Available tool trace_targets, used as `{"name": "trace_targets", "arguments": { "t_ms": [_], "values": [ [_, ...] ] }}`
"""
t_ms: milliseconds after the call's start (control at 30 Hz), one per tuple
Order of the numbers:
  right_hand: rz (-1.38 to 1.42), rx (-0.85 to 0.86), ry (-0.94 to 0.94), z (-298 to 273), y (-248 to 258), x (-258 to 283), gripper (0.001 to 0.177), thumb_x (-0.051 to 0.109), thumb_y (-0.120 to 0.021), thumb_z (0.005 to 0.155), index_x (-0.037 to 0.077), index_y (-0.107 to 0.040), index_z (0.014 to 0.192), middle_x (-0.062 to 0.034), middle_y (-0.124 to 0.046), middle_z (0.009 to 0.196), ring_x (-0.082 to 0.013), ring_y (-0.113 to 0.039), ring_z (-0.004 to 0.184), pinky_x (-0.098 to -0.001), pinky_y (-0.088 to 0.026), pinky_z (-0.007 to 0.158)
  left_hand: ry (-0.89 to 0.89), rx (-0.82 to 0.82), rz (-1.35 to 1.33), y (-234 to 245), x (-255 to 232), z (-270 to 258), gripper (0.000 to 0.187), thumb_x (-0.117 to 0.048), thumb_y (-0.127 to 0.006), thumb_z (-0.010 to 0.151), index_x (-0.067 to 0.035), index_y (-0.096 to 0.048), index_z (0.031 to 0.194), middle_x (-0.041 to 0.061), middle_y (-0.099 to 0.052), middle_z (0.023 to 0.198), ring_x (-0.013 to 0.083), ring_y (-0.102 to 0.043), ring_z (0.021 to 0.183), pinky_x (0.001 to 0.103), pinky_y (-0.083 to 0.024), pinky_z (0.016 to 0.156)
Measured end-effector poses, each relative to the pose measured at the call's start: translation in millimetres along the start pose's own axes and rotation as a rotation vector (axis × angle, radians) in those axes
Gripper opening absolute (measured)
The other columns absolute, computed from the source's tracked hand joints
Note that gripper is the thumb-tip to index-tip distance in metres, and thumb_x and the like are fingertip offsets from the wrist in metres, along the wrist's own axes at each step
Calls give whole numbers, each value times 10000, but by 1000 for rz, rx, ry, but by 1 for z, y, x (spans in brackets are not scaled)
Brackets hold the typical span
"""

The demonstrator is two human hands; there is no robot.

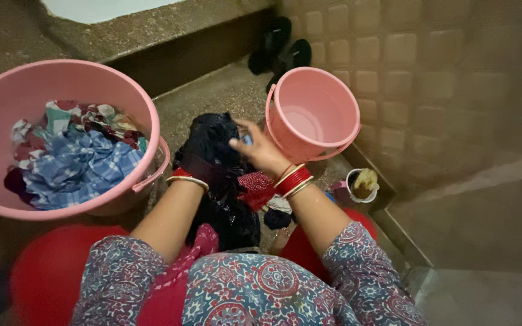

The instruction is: The person hand-washes multiple garments in a bathroom. They scrub each item with a blue bar of soap, rinse it under a wall tap, and place the cleaned items on the floor beside a pink bucket.

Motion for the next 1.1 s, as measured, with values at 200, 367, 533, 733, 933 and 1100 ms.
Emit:
{"name": "trace_targets", "arguments": {
  "t_ms": [200, 367, 533, 733, 933, 1100],
  "values": [
    [61, 179, -34, -21, -29, 14, 794, 316, -784, 902, 43, -395, 1538, -137, -621, 1261, -152, -592, 1002, -304, -496, 830, 109, -98, -94, -3, -4, -7, 383, -397, -704, 703, -97, -642, 934, 146, -660, 935, 401, -653, 893, 476, -511, 734],
    [276, 145, -109, -18, -34, 11, 710, 335, -811, 872, -96, -539, 1365, -62, -718, 1040, -145, -695, 844, -296, -607, 728, 134, -93, -208, -19, -10, -13, 410, -335, -686, 717, -74, -623, 1027, 171, -623, 1053, 400, -604, 996, 480, -464, 825],
    [350, -294, -361, -9, 12, 14, 697, 453, -788, 875, 7, -498, 1326, -13, -394, 751, -148, -332, 521, -307, -289, 443, 144, -29, -311, -31, -3, -31, 453, -274, -667, 732, -51, -604, 1121, 197, -585, 1170, 400, -554, 1099, 484, -416, 915],
    [556, -303, -136, 26, 18, 56, 436, 320, -753, 859, 177, -549, 1217, 21, -716, 872, -118, -652, 672, -281, -453, 513, 138, 91, -321, -40, 35, -56, 519, -200, -645, 750, -23, -581, 1233, 227, -541, 1312, 399, -495, 1222, 488, -359, 1024],
    [524, -346, 1, 70, 33, 77, 317, 390, -777, 977, 148, -574, 1004, -24, -588, 802, -160, -519, 606, -283, -416, 474, 240, 68, 128, -7, 86, -108, 596, -126, -623, 767, 4, -558, 1346, 257, -496, 1453, 398, -436, 1345, 493, -302, 1133],
    [456, -237, 178, 103, 67, 90, 319, 312, -740, 955, 206, -518, 1158, -11, -621, 962, -117, -621, 735, -255, -481, 557, -2, 234, 506, 27, 60, -100, 509, -141, -671, 748, 5, -645, 1235, 257, -591, 1340, 406, -522, 1289, 489, -376, 1116]
  ]
}}
Point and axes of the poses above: each hand's wrist, its own z-axis towards the middle knuckle, its own y-axis out of the back of the hand, x = y × z, the point moved 7 cm from there along z, towards the middle knuckle
